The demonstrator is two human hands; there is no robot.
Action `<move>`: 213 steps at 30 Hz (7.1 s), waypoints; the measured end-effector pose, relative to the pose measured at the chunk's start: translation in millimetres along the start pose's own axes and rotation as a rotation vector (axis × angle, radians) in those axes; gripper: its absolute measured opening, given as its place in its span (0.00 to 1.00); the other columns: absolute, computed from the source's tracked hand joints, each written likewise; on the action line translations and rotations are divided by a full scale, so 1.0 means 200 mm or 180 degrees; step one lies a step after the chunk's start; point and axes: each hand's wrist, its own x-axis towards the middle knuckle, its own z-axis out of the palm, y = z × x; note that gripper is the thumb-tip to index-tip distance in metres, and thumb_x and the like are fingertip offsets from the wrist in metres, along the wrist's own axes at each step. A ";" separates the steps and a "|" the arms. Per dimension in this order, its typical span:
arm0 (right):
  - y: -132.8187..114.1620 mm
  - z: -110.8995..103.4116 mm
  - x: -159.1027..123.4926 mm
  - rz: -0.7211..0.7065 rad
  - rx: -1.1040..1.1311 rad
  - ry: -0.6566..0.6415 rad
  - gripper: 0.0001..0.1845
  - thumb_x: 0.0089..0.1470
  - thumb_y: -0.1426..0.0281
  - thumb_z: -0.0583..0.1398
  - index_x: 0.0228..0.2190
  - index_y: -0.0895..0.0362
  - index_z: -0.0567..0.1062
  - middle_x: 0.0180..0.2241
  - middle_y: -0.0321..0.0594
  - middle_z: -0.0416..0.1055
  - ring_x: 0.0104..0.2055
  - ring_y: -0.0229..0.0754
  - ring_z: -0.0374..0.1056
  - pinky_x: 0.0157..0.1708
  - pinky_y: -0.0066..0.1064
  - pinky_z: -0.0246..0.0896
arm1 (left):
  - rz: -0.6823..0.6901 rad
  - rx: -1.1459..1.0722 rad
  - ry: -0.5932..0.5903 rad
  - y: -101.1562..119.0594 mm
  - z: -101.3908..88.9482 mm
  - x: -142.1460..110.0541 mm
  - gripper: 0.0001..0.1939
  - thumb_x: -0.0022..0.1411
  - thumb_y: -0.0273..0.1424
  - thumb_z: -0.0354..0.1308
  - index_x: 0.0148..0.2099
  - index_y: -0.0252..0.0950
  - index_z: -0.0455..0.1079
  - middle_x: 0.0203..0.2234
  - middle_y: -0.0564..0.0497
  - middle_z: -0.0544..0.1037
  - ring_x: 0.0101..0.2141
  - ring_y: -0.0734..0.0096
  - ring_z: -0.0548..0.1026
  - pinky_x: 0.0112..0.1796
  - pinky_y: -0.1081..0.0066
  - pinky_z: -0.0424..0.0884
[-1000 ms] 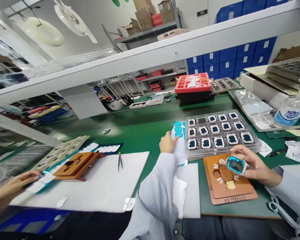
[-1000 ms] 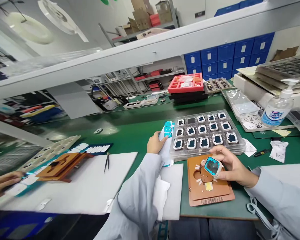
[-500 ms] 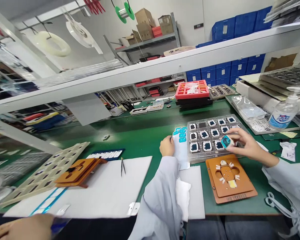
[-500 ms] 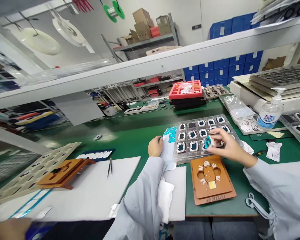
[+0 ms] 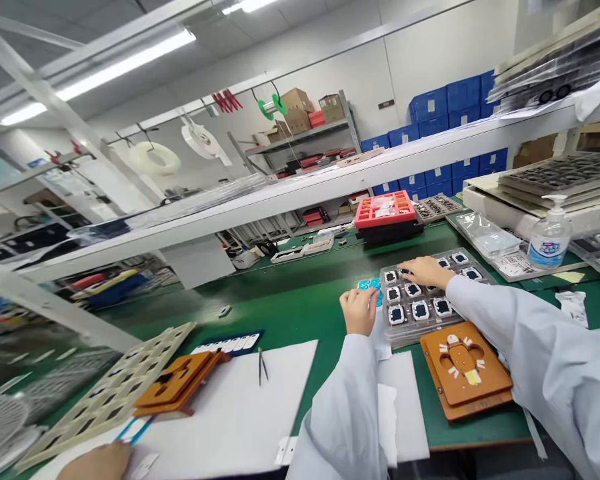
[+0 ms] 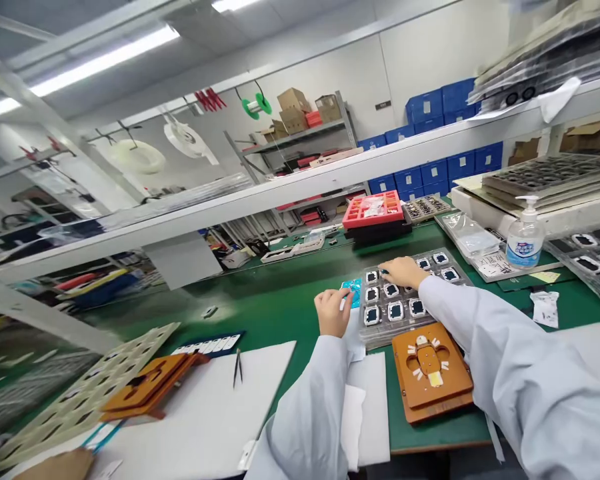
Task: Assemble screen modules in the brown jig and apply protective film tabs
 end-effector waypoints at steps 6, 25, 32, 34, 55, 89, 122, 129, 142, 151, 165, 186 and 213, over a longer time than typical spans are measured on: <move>-0.11 0.04 -0.05 -0.0977 -0.0024 -0.0124 0.14 0.63 0.64 0.60 0.47 0.59 0.73 0.49 0.44 0.71 0.52 0.49 0.67 0.51 0.48 0.64 | 0.0434 -0.0166 0.0093 0.07 0.01 0.01 0.11 0.68 0.37 0.55 0.36 0.40 0.76 0.25 0.51 0.80 0.32 0.67 0.73 0.44 0.62 0.59; 0.06 0.00 -0.31 -0.0292 0.2630 0.0862 0.22 0.62 0.54 0.57 0.45 0.60 0.73 0.35 0.42 0.75 0.34 0.41 0.72 0.33 0.33 0.71 | 0.0557 -0.1401 -0.0389 0.42 -0.18 0.03 0.24 0.71 0.42 0.42 0.43 0.38 0.78 0.33 0.46 0.82 0.38 0.61 0.71 0.44 0.58 0.64; 0.16 -0.11 -0.74 -0.0003 0.3161 0.1049 0.16 0.59 0.56 0.61 0.37 0.56 0.79 0.34 0.41 0.74 0.26 0.38 0.72 0.26 0.30 0.74 | 0.1239 -0.2775 -0.2126 0.61 -0.18 -0.03 0.29 0.69 0.52 0.41 0.52 0.41 0.75 0.38 0.47 0.82 0.45 0.59 0.69 0.50 0.55 0.57; 0.16 -0.13 -0.79 -0.0032 0.3203 0.1009 0.14 0.57 0.57 0.64 0.35 0.55 0.81 0.32 0.42 0.76 0.28 0.39 0.73 0.26 0.29 0.73 | 0.1351 -0.2689 -0.2222 0.61 -0.18 -0.04 0.27 0.68 0.52 0.44 0.53 0.41 0.74 0.40 0.47 0.82 0.45 0.58 0.68 0.50 0.53 0.54; 0.08 -0.17 -0.93 -0.1060 0.2356 0.0395 0.15 0.61 0.58 0.61 0.36 0.57 0.79 0.22 0.35 0.67 0.23 0.35 0.64 0.23 0.25 0.58 | 0.2431 -0.1820 -0.1782 0.65 -0.25 -0.04 0.20 0.73 0.34 0.40 0.47 0.35 0.74 0.42 0.50 0.82 0.41 0.63 0.70 0.58 0.52 0.51; -0.07 -0.09 -0.96 -0.0977 0.2023 0.0907 0.18 0.54 0.55 0.67 0.39 0.56 0.79 0.43 0.43 0.79 0.37 0.45 0.59 0.36 0.40 0.61 | 0.1052 -0.1600 -0.1509 0.69 -0.28 -0.04 0.31 0.48 0.57 0.66 0.43 0.36 0.74 0.35 0.46 0.81 0.37 0.59 0.72 0.41 0.58 0.65; -0.10 -0.08 -0.97 -0.0455 0.2434 0.0760 0.21 0.48 0.59 0.69 0.40 0.54 0.69 0.34 0.39 0.68 0.36 0.44 0.63 0.35 0.35 0.59 | 0.0864 -0.2293 -0.1658 0.72 -0.26 -0.08 0.37 0.51 0.52 0.67 0.58 0.41 0.67 0.49 0.43 0.76 0.47 0.56 0.69 0.49 0.55 0.68; -0.10 -0.05 -0.97 -0.0108 0.3888 0.0295 0.28 0.50 0.54 0.69 0.45 0.53 0.64 0.41 0.41 0.71 0.44 0.46 0.72 0.43 0.36 0.68 | 0.1142 -0.1948 -0.1096 0.69 -0.26 -0.08 0.39 0.51 0.52 0.67 0.61 0.41 0.65 0.48 0.43 0.74 0.48 0.56 0.66 0.48 0.56 0.67; -0.06 -0.05 -0.98 0.0161 0.4750 0.0028 0.26 0.48 0.59 0.70 0.44 0.53 0.66 0.40 0.40 0.74 0.43 0.44 0.73 0.42 0.34 0.65 | 0.1742 -0.1950 -0.0756 0.66 -0.29 -0.03 0.08 0.64 0.37 0.61 0.45 0.44 0.75 0.38 0.52 0.82 0.40 0.64 0.70 0.43 0.61 0.67; -0.05 0.00 -1.01 0.0116 0.4517 0.0266 0.22 0.52 0.59 0.68 0.44 0.51 0.68 0.40 0.39 0.75 0.41 0.43 0.73 0.41 0.33 0.67 | -0.1692 0.0034 -0.1096 0.12 -0.06 0.06 0.10 0.62 0.38 0.57 0.40 0.36 0.68 0.43 0.42 0.76 0.48 0.55 0.72 0.48 0.57 0.70; 0.01 0.00 -0.97 0.0181 0.3557 0.0586 0.25 0.50 0.55 0.68 0.45 0.50 0.68 0.42 0.45 0.75 0.44 0.51 0.76 0.41 0.35 0.73 | -0.2225 0.0779 -0.2385 0.09 0.02 0.05 0.26 0.62 0.42 0.60 0.60 0.41 0.63 0.57 0.41 0.71 0.59 0.49 0.63 0.52 0.48 0.63; -0.07 0.00 0.09 -0.0886 0.0478 -0.0370 0.20 0.59 0.59 0.61 0.49 0.55 0.76 0.49 0.47 0.74 0.50 0.53 0.67 0.50 0.42 0.61 | -0.1944 0.0799 -0.2050 0.10 -0.01 0.06 0.19 0.64 0.34 0.60 0.56 0.39 0.65 0.52 0.42 0.74 0.54 0.54 0.64 0.52 0.54 0.61; -0.03 0.14 0.18 -0.0251 0.0749 0.0045 0.11 0.61 0.64 0.62 0.41 0.59 0.74 0.41 0.41 0.74 0.46 0.47 0.69 0.48 0.45 0.64 | -0.1597 0.0579 -0.1587 0.10 0.02 0.04 0.11 0.64 0.21 0.50 0.39 0.39 0.72 0.37 0.47 0.80 0.48 0.57 0.70 0.57 0.40 0.53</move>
